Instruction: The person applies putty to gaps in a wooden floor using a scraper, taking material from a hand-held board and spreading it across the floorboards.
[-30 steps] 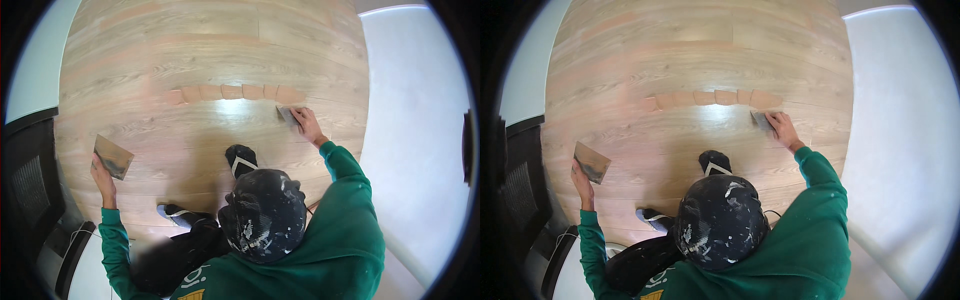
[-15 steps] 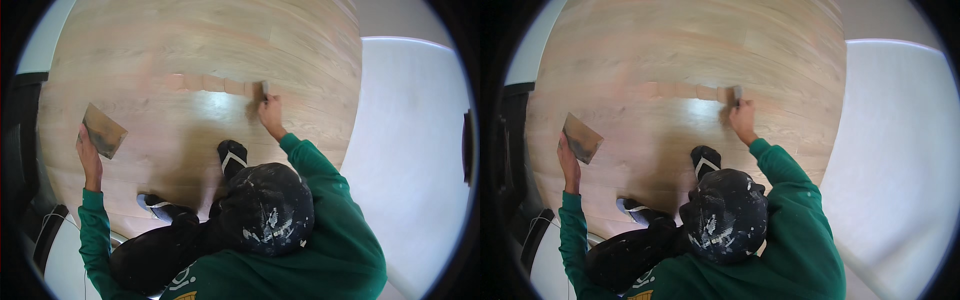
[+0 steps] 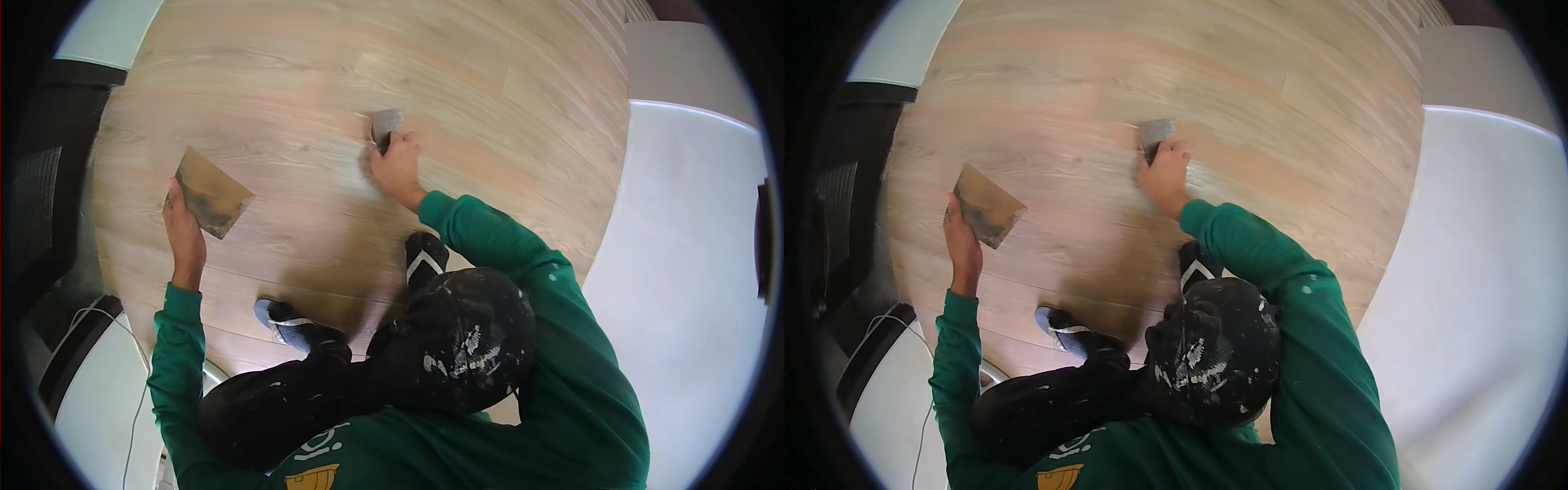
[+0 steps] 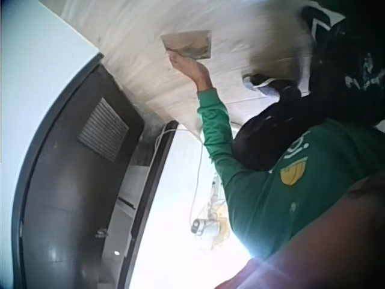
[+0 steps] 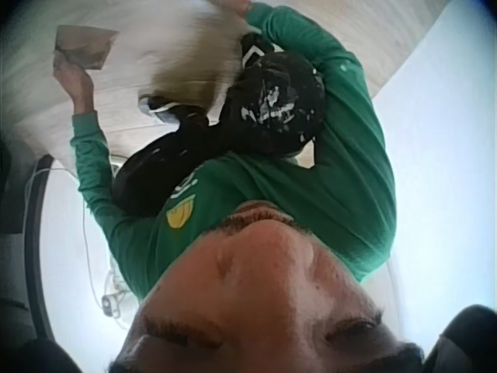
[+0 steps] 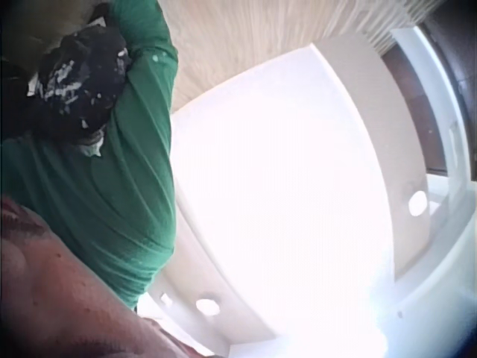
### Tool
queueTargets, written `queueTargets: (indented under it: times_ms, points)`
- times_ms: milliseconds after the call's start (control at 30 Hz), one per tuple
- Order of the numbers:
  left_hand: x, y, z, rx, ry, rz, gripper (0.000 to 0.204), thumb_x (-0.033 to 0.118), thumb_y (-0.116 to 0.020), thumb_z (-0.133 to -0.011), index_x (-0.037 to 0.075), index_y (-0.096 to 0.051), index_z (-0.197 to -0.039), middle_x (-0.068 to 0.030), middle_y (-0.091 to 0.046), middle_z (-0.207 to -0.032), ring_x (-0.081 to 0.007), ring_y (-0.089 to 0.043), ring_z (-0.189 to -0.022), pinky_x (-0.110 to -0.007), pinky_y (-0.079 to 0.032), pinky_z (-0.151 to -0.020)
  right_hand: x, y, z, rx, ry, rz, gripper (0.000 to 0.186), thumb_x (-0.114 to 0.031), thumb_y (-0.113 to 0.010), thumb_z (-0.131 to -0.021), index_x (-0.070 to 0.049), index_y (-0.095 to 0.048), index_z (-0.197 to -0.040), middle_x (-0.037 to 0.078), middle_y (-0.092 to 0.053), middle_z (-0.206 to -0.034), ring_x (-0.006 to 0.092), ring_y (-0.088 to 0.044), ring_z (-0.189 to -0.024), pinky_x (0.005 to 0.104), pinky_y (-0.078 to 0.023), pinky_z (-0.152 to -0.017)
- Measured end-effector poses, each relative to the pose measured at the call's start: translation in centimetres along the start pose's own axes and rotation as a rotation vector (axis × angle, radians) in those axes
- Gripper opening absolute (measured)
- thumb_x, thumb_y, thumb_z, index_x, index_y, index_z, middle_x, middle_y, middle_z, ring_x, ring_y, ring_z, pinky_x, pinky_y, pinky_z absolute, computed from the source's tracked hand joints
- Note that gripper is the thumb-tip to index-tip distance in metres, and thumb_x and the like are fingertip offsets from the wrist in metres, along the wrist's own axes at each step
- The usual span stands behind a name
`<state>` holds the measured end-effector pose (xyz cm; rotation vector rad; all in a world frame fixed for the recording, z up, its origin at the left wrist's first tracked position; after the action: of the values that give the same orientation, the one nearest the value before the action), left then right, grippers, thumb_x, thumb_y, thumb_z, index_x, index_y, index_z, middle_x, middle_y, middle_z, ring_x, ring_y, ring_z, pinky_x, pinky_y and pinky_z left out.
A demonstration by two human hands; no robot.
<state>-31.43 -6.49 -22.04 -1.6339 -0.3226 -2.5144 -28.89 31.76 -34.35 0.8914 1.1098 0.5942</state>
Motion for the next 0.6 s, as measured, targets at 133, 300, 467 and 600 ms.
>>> queueTargets:
  times_ms: [133, 300, 467, 600]
  points:
    - [-0.2, 0.0, -0.4, -0.016, 0.048, 0.161, 0.058, 0.046, -0.04, -0.108, -0.005, -0.054, -0.132, -0.0117, -0.062, -0.126, -0.0197, -0.059, -0.113, -0.034, -0.045, -0.1, -3.8, -1.2, -0.4, -0.019, 0.033, -0.067, 0.042, -0.027, -0.068, -0.084, 0.011, -0.061, -0.1, 0.029, -0.06, -0.103, 0.0436, -0.051, -0.107, 0.0511, -0.041, -0.094]
    - [0.3, -2.0, 0.1, -0.189, 0.185, 0.463, 0.056, 0.046, -0.038, -0.108, 0.002, -0.049, -0.14, -0.0106, -0.059, -0.136, -0.0229, -0.056, -0.125, -0.038, -0.042, -0.109, -4.9, -1.1, -1.7, -0.462, -0.269, -0.778, 0.02, -0.014, -0.063, -0.088, 0.003, -0.066, -0.098, 0.019, -0.068, -0.098, 0.0288, -0.066, -0.09, 0.0404, -0.052, -0.082]
    - [2.5, -5.5, 1.9, -0.273, 0.362, 0.598, 0.055, 0.048, -0.038, -0.107, 0.007, -0.048, -0.142, -0.0094, -0.058, -0.137, -0.0233, -0.055, -0.126, -0.039, -0.041, -0.111, -4.6, 6.3, -0.9, -0.371, -0.307, -1.421, 0.019, 0.003, -0.057, -0.089, 0.0, -0.064, -0.106, 0.01, -0.069, -0.105, 0.0207, -0.067, -0.095, 0.0347, -0.054, -0.082]
    - [5.0, -9.7, 3.1, -0.435, 0.465, 0.683, 0.054, 0.049, -0.037, -0.107, 0.009, -0.05, -0.141, -0.0086, -0.059, -0.136, -0.0242, -0.056, -0.124, -0.041, -0.043, -0.109, -10.0, 15.8, 0.7, -0.251, -0.03, -1.51, 0.033, 0.003, -0.059, -0.086, 0.002, -0.06, -0.119, 0.008, -0.067, -0.111, 0.0183, -0.065, -0.095, 0.032, -0.051, -0.083]
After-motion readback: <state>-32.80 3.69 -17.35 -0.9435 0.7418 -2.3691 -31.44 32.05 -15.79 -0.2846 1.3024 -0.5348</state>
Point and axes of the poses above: each hand's wrist, its own z-axis away from the middle knuckle, its own y-axis out of the back of the hand, x = y × z, the point moved 3 cm from there along -z, towards the middle knuckle
